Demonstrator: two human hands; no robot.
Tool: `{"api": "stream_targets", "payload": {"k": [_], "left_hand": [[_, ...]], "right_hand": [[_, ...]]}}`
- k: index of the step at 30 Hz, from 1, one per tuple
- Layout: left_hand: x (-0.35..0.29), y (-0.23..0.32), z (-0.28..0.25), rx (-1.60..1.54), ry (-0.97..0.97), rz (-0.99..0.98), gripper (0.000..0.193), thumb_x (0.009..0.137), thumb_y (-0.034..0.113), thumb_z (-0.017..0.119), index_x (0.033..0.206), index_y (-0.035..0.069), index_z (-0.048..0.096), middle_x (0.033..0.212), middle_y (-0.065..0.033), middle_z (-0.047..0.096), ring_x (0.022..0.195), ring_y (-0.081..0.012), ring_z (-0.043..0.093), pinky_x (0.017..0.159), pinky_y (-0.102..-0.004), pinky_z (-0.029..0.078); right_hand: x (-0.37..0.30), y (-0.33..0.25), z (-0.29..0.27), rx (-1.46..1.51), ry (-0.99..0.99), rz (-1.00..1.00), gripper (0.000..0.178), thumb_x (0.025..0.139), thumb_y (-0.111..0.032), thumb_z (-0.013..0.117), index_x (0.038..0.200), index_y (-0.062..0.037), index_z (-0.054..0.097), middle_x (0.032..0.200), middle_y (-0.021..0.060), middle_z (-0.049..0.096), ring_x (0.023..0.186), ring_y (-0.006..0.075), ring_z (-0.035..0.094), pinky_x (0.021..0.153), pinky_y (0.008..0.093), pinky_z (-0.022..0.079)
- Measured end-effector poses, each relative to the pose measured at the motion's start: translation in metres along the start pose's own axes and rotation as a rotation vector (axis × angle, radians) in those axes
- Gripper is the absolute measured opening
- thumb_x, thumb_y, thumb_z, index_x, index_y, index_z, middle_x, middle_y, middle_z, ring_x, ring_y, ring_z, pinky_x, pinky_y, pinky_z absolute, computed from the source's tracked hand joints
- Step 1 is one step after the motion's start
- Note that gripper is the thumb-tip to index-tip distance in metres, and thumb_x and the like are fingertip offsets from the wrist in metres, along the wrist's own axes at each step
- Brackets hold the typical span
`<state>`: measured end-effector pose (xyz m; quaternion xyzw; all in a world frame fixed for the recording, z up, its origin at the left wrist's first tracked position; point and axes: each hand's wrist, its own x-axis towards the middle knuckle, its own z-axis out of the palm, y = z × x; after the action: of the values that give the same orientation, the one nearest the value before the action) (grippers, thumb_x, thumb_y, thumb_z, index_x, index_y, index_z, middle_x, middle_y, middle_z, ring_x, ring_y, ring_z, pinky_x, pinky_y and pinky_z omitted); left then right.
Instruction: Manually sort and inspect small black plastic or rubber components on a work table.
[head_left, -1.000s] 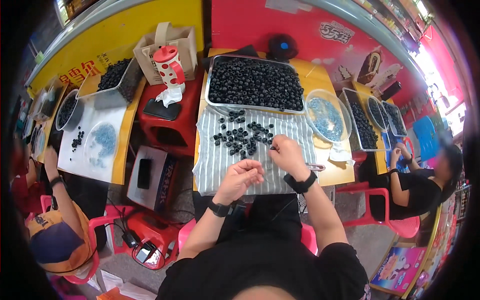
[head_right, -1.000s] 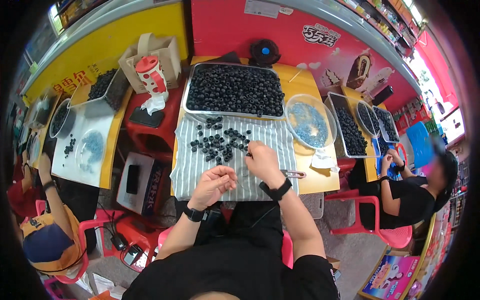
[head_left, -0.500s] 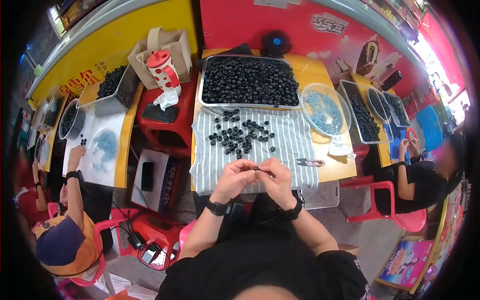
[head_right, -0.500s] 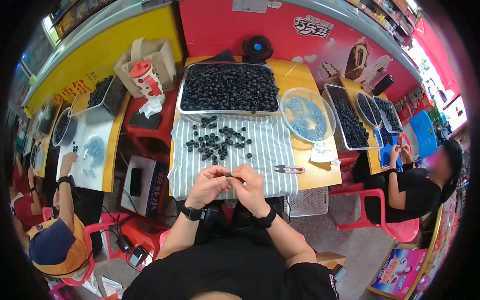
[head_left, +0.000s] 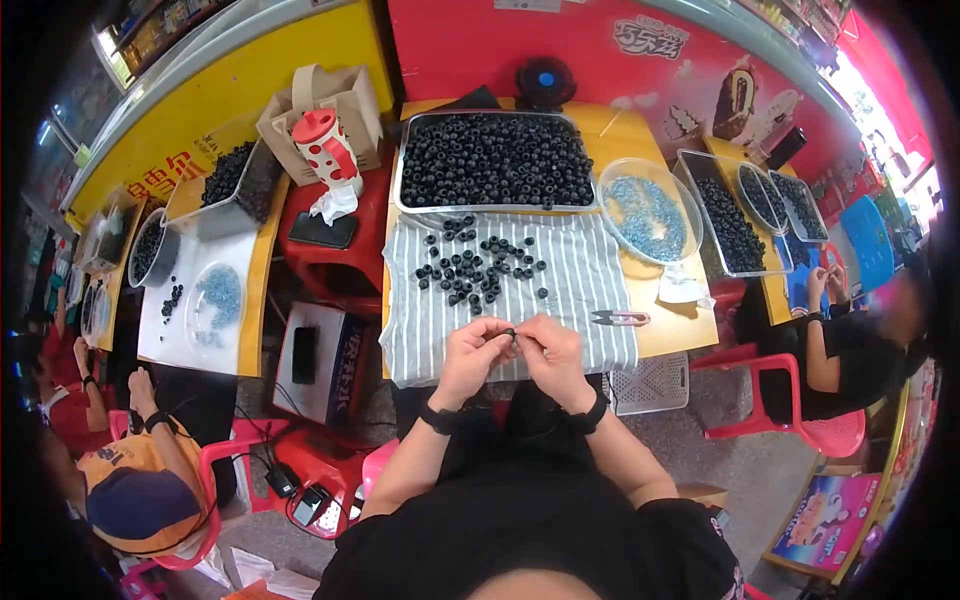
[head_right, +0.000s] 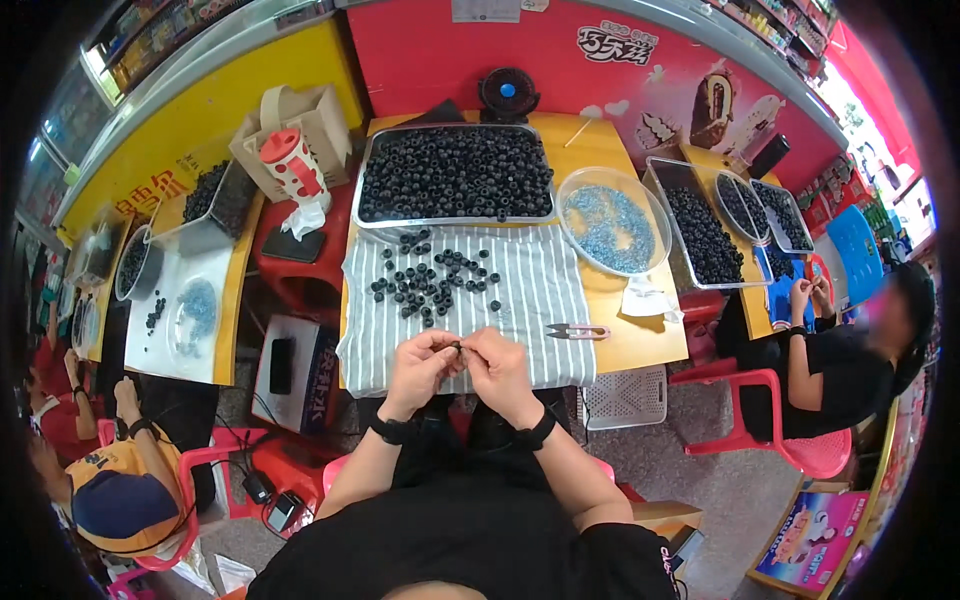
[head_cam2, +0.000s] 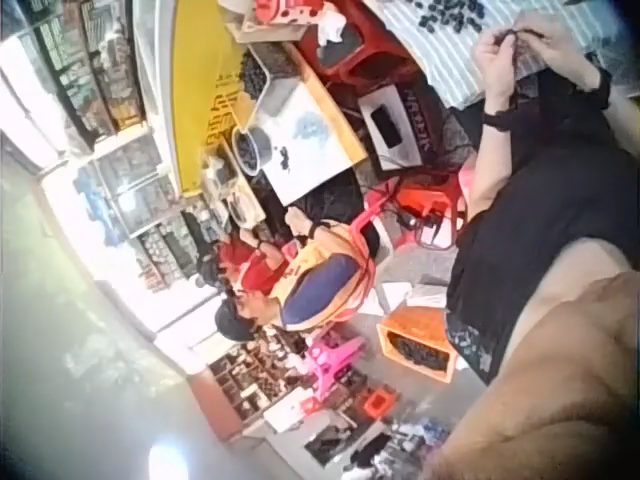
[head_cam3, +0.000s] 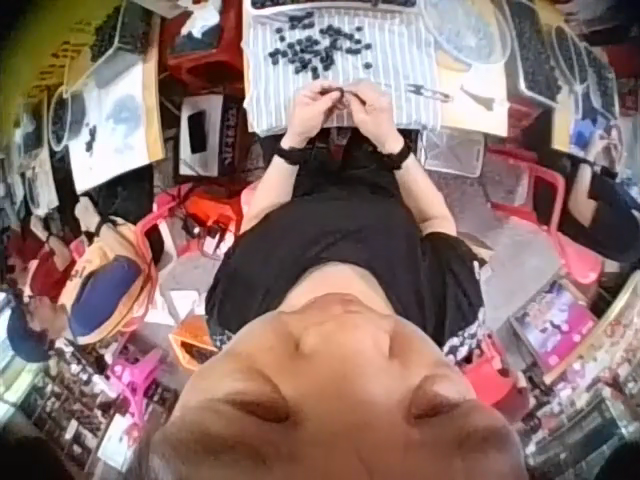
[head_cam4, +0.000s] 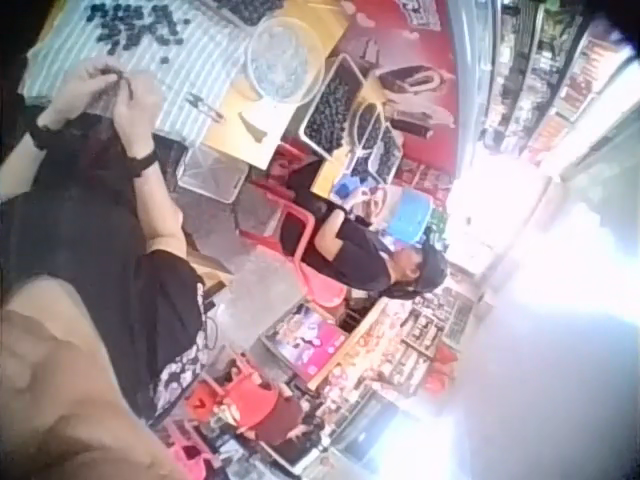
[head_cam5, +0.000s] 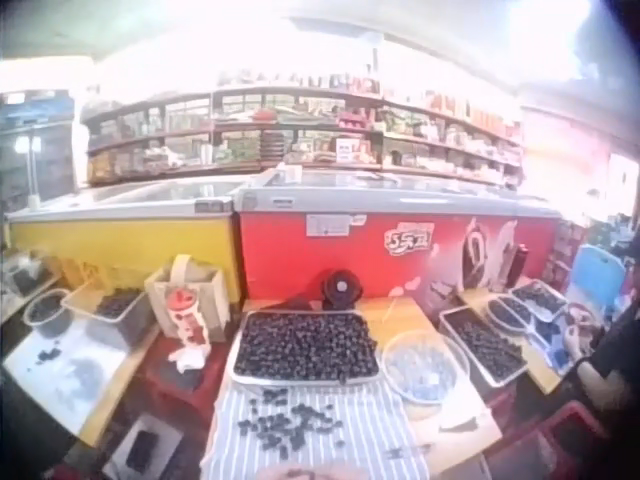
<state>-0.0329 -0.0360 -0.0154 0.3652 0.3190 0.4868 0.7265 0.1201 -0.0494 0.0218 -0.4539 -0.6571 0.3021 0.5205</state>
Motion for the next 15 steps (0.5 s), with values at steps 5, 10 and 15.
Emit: {"api": "stream_targets", "payload": {"k": [5, 10, 15], "left_hand": [[-0.003, -0.002, 0.003, 0.150, -0.016, 0.053, 0.014, 0.092, 0.000, 0.055, 0.104, -0.003, 0.061, 0.083, -0.0060, 0.064, 0.070, -0.0105, 0.060, 0.061, -0.0232, 0.048], [-0.004, -0.006, 0.000, 0.160, 0.020, 0.045, 0.014, 0.092, 0.001, 0.054, 0.105, -0.003, 0.059, 0.082, -0.0065, 0.064, 0.070, -0.0110, 0.060, 0.060, -0.0235, 0.049], [-0.003, -0.005, -0.004, -0.037, 0.038, 0.068, 0.014, 0.093, 0.001, 0.054, 0.106, -0.002, 0.057, 0.086, -0.0081, 0.064, 0.073, -0.0143, 0.063, 0.063, -0.0250, 0.051]], "right_hand": [[-0.004, 0.008, -0.002, -0.015, 0.026, -0.061, 0.011, 0.076, 0.010, 0.058, 0.082, 0.0020, 0.061, 0.074, 0.0085, 0.060, 0.062, 0.0151, 0.058, 0.053, 0.0256, 0.044], [-0.003, 0.000, -0.004, -0.015, 0.050, -0.037, 0.011, 0.071, 0.010, 0.057, 0.078, 0.0013, 0.059, 0.070, 0.0096, 0.057, 0.058, 0.0192, 0.056, 0.051, 0.0285, 0.042], [-0.002, 0.004, -0.027, -0.304, 0.092, -0.065, 0.009, 0.070, 0.008, 0.058, 0.074, 0.0001, 0.055, 0.069, 0.0113, 0.052, 0.056, 0.0259, 0.053, 0.050, 0.0346, 0.041]]}}
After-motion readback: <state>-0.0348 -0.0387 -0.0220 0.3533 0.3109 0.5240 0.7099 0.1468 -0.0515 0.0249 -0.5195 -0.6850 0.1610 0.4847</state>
